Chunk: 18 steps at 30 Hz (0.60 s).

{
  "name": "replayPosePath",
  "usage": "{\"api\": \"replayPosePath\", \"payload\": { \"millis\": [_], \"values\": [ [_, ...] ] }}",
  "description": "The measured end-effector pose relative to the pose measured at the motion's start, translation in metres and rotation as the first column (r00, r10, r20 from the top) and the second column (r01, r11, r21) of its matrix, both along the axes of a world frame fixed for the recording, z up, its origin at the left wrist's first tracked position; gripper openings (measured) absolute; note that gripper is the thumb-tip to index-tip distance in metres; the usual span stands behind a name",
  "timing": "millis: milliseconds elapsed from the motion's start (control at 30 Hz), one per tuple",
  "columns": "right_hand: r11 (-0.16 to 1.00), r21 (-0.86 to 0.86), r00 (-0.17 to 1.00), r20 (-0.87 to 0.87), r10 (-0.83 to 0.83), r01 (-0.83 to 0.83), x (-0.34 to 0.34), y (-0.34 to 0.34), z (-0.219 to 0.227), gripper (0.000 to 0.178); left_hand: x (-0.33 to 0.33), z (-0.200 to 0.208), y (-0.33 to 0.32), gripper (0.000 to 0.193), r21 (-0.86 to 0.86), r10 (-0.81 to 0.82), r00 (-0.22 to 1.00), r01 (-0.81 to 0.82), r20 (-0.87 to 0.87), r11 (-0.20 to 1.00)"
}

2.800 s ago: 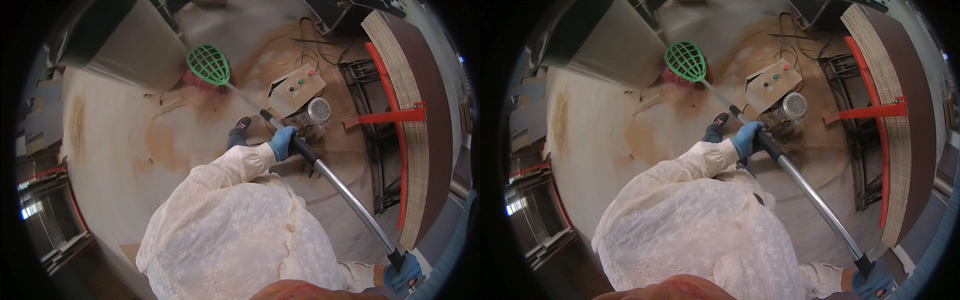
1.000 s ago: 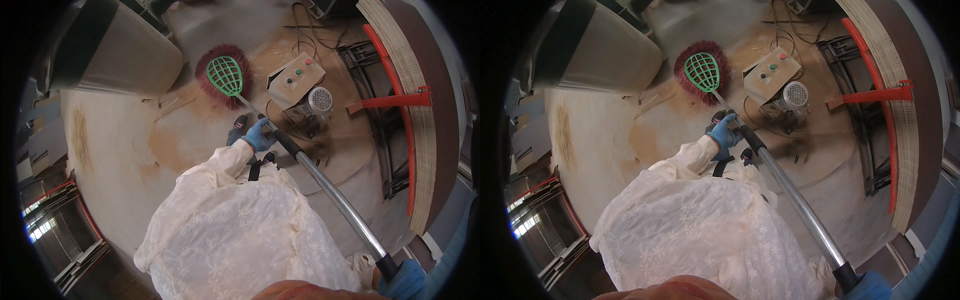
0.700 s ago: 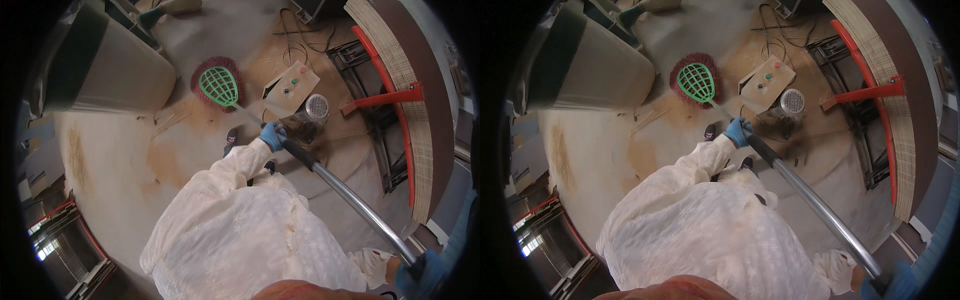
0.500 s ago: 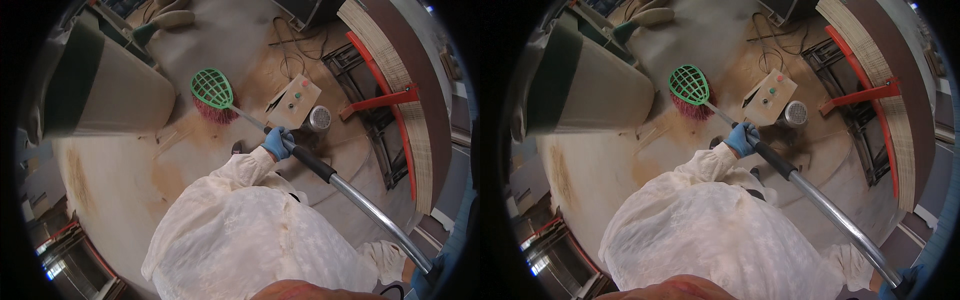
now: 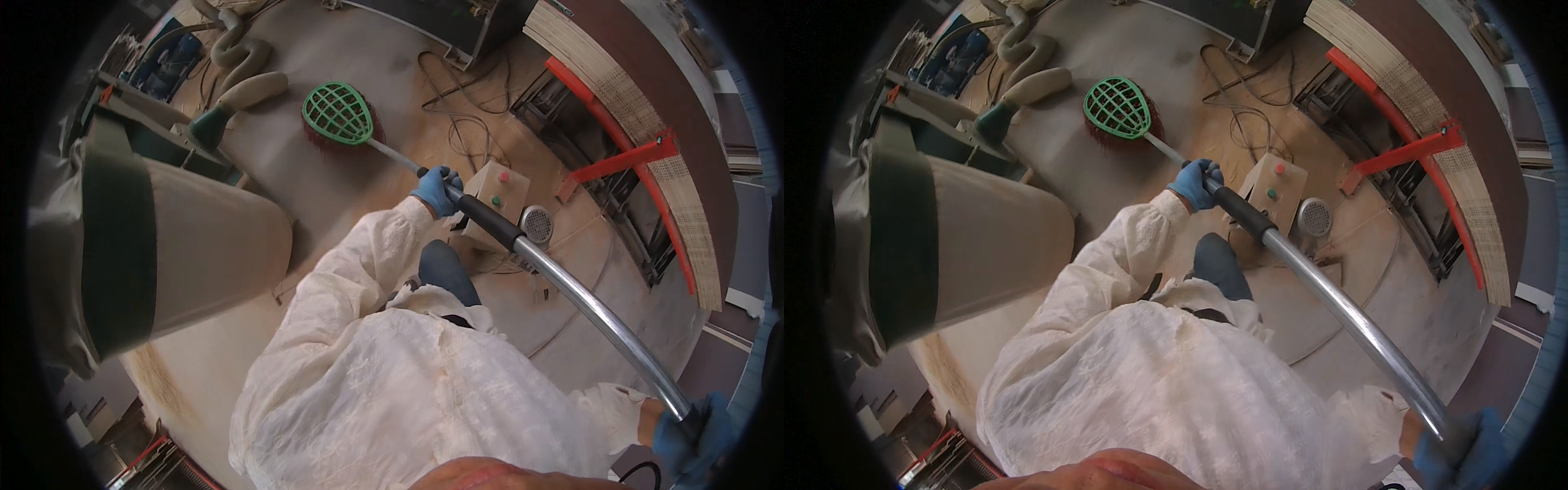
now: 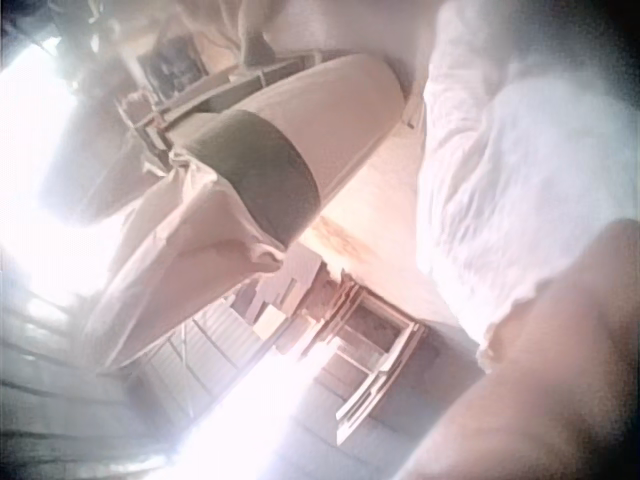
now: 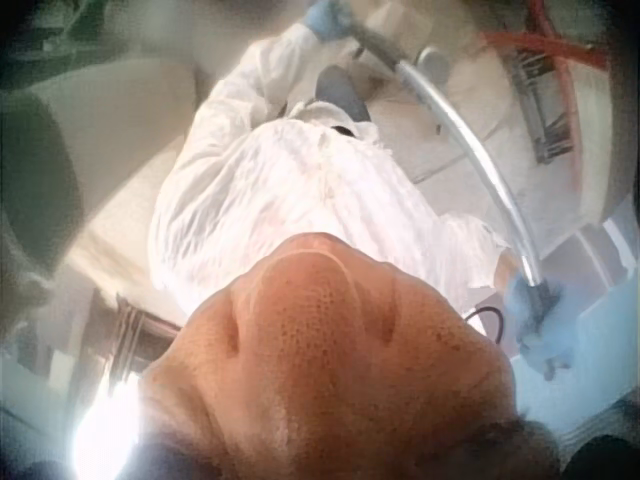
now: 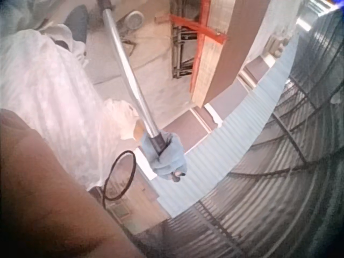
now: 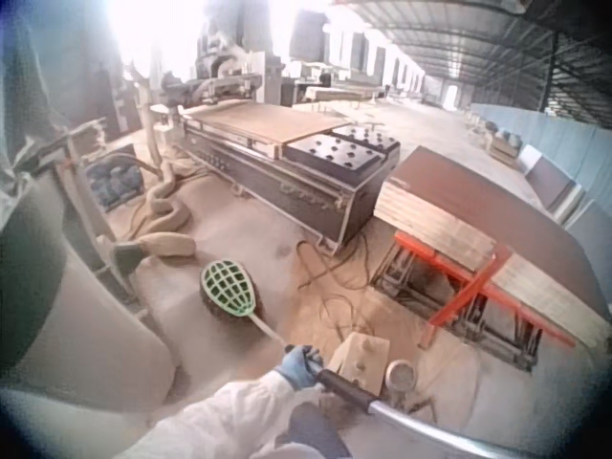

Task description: The person sweeps sawdust and wood shavings on the workshop floor using a green broom with a long handle. They gather the debris into a pile, then pick up a few larger wood strips by hand and place them on a nearby stack of lumber.

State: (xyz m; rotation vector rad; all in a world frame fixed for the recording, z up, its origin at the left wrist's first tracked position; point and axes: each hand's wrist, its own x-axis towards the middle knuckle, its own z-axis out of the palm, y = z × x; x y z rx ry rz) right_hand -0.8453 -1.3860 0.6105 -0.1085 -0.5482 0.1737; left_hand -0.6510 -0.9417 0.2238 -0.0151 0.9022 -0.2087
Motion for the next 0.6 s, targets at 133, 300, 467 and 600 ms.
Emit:
{"api": "replayPosePath", "payload": {
  "millis": [133, 300, 467, 600],
  "values": [
    [0.987, 0.144, 0.997, -0.038, 0.073, -0.067, 0.047, 0.038, -0.012, 0.013, 0.090, -0.003, 0.020, 0.013, 0.073, -0.206, 0.972, 0.215, -0.116, 0.974],
    [0.807, 0.482, 0.907, -0.058, 0.417, -0.341, 0.118, 0.084, -0.044, 0.010, 0.200, -0.034, 0.027, 0.008, 0.194, -0.265, 0.947, 0.299, -0.182, 0.934],
    [0.780, 0.433, 0.863, -0.010, 0.505, -0.451, 0.246, 0.129, -0.134, 0.014, 0.326, -0.105, 0.066, 0.007, 0.354, -0.252, 0.945, 0.312, -0.207, 0.881],
    [0.624, -0.322, 0.702, 0.325, -0.633, 0.712, 0.310, 0.204, -0.116, 0.022, 0.397, -0.121, 0.127, 0.018, 0.416, -0.349, 0.913, 0.408, -0.214, 0.813]
  ]
}}
